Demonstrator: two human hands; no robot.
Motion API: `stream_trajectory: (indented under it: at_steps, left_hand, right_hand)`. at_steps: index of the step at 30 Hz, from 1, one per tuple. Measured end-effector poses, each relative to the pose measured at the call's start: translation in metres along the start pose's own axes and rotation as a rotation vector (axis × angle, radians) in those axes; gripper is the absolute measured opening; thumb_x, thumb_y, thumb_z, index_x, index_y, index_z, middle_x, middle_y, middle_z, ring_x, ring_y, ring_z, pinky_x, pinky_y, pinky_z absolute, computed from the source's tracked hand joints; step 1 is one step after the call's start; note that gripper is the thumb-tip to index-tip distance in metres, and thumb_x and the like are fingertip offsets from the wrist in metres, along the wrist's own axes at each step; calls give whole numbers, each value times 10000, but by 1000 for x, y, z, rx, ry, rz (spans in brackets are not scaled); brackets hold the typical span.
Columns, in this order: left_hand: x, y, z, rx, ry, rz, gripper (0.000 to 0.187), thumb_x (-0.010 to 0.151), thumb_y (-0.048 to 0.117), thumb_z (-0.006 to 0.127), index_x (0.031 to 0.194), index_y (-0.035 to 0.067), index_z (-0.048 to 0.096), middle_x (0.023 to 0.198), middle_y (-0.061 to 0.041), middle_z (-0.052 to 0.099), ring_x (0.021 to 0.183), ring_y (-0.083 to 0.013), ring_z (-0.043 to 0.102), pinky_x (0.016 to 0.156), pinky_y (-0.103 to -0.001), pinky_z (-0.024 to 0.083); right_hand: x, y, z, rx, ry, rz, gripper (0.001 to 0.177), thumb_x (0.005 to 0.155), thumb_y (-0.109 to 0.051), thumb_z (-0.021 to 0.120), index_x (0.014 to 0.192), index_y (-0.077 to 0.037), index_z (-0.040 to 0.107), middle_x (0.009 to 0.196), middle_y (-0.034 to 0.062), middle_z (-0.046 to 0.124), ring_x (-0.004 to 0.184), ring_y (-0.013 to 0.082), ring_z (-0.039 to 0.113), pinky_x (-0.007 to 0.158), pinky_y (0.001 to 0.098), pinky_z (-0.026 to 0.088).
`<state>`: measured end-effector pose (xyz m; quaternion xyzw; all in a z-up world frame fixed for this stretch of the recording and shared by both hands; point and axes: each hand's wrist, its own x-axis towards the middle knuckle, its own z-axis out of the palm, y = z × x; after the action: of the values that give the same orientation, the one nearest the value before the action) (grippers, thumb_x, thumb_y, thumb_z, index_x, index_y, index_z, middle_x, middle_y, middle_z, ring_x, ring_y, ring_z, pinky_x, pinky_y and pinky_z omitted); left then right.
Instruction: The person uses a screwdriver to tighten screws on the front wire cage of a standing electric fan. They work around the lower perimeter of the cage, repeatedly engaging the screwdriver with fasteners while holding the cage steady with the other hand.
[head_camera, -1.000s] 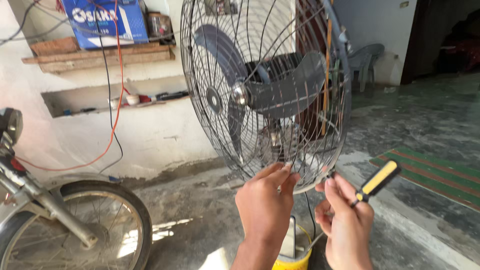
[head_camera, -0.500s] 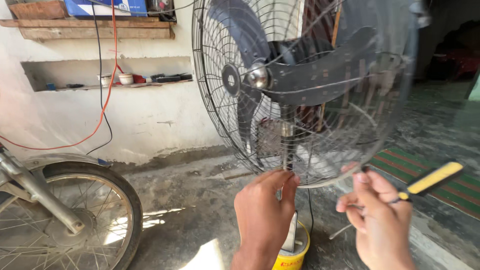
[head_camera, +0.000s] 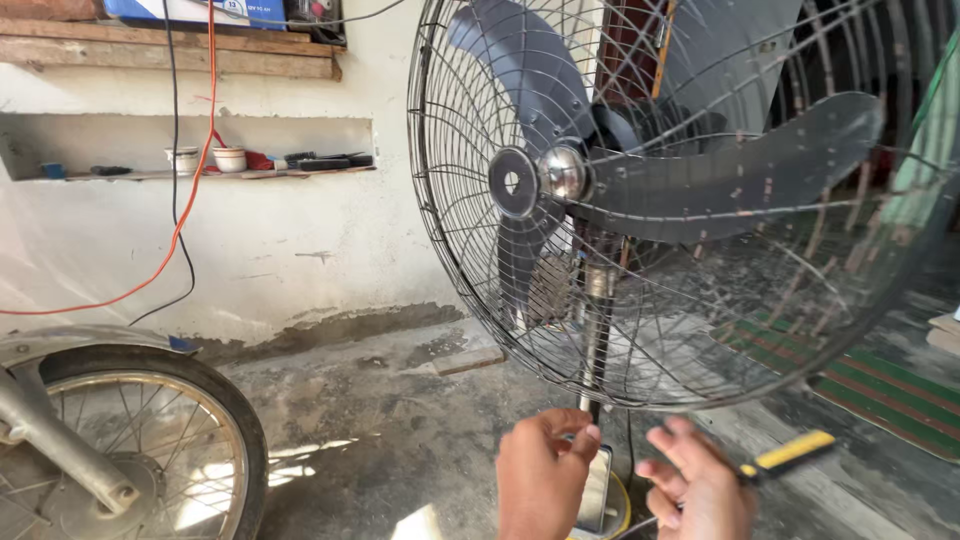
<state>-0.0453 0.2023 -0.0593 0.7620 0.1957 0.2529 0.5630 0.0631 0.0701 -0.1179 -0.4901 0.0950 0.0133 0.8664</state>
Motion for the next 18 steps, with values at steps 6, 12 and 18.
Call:
stream_trajectory:
  at_steps: [6,12,18]
  left_hand:
    - [53,-58,40,-194,27,-83,253,828,182,775,1052,63,792,980,-77,826,914,-147,785,848,-292,583]
    - [105,-97,77,-715,-100,-339,231,918,148,632,1126,65,692,983,-31,759,865,-153,703,778,-349,551]
    - [137,-115,88,-1181,-119,-478,120,937,96,506,930,56,619,868,-75,709,783,-228,687,744,-402,609]
  right_hand:
    - [43,38,24,-32,-90,144,405,921,-117,640,1321,-60,601,1209,178,705,899,270,727,364,259,274]
    - [85,73,21,-46,-80,136,384,899,-53,712,1269,29,649,1103,192,717,771,276,715,378,272,239]
    - [179,116,-9,-56,-457,318,352,812,-107,695,1156,-56,746,1103,29,767,770,240,755,405,301,360]
